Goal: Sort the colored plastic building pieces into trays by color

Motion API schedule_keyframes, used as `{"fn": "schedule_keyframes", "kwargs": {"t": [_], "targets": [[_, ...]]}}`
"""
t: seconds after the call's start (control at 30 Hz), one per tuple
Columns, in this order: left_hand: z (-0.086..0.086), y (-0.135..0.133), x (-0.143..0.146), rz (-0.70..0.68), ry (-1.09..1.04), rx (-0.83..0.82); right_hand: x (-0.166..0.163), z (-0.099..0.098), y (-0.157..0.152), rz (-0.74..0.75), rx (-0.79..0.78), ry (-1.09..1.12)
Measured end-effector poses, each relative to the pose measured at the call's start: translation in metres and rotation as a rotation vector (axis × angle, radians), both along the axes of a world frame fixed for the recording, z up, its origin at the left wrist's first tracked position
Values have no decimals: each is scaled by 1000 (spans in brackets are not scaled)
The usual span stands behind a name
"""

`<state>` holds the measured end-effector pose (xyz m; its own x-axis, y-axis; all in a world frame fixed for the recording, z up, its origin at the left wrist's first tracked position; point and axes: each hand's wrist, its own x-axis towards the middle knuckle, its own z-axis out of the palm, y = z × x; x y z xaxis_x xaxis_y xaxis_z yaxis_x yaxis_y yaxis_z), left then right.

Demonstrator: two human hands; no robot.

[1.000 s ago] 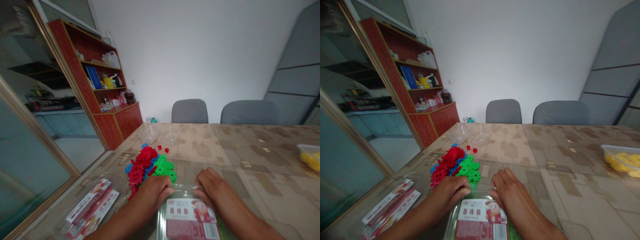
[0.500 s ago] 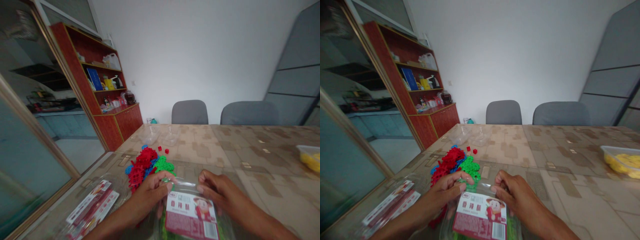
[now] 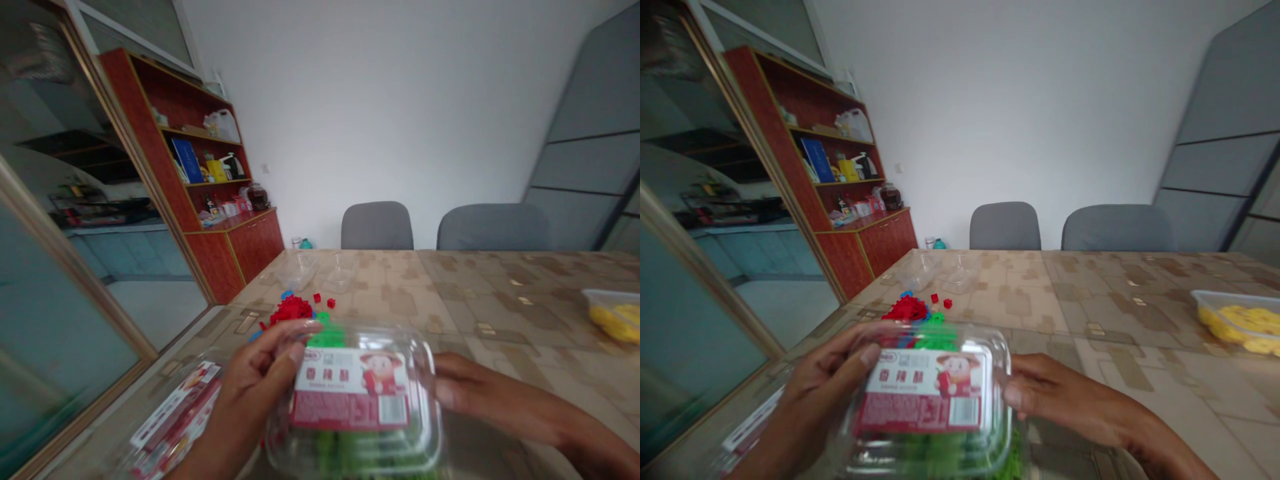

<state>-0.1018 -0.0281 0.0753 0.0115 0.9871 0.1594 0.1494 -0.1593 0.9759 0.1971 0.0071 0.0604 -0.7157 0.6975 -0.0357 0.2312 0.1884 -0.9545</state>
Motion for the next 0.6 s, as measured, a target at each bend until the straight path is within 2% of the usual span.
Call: {"fn": "schedule_keyframes", "kwargs": {"t": [0.07, 0.13, 0.23, 0.3, 0.33, 0.4, 0.47, 0.6], "targets": [[12, 6, -13, 155, 22, 126, 0, -1, 3, 32, -19, 54], [25, 9, -27, 365, 119, 309, 0, -9, 10, -60, 10, 53], [34, 3, -54, 665, 436, 517, 1, -26, 23, -273, 163, -51], [28, -3, -79, 764, 724, 508, 2, -38, 28, -304, 219, -119], [21, -7, -94, 782, 843, 489, 2, -42, 29, -281, 205, -141], [-1, -16, -126, 630, 977, 508, 1, -49, 27, -206, 136, -170], [-29, -25, -156, 459, 963, 497, -2, -52, 23, -134, 75, -178], [-79, -44, -190, 428, 862, 390, -9, -52, 15, -61, 25, -197]]}}
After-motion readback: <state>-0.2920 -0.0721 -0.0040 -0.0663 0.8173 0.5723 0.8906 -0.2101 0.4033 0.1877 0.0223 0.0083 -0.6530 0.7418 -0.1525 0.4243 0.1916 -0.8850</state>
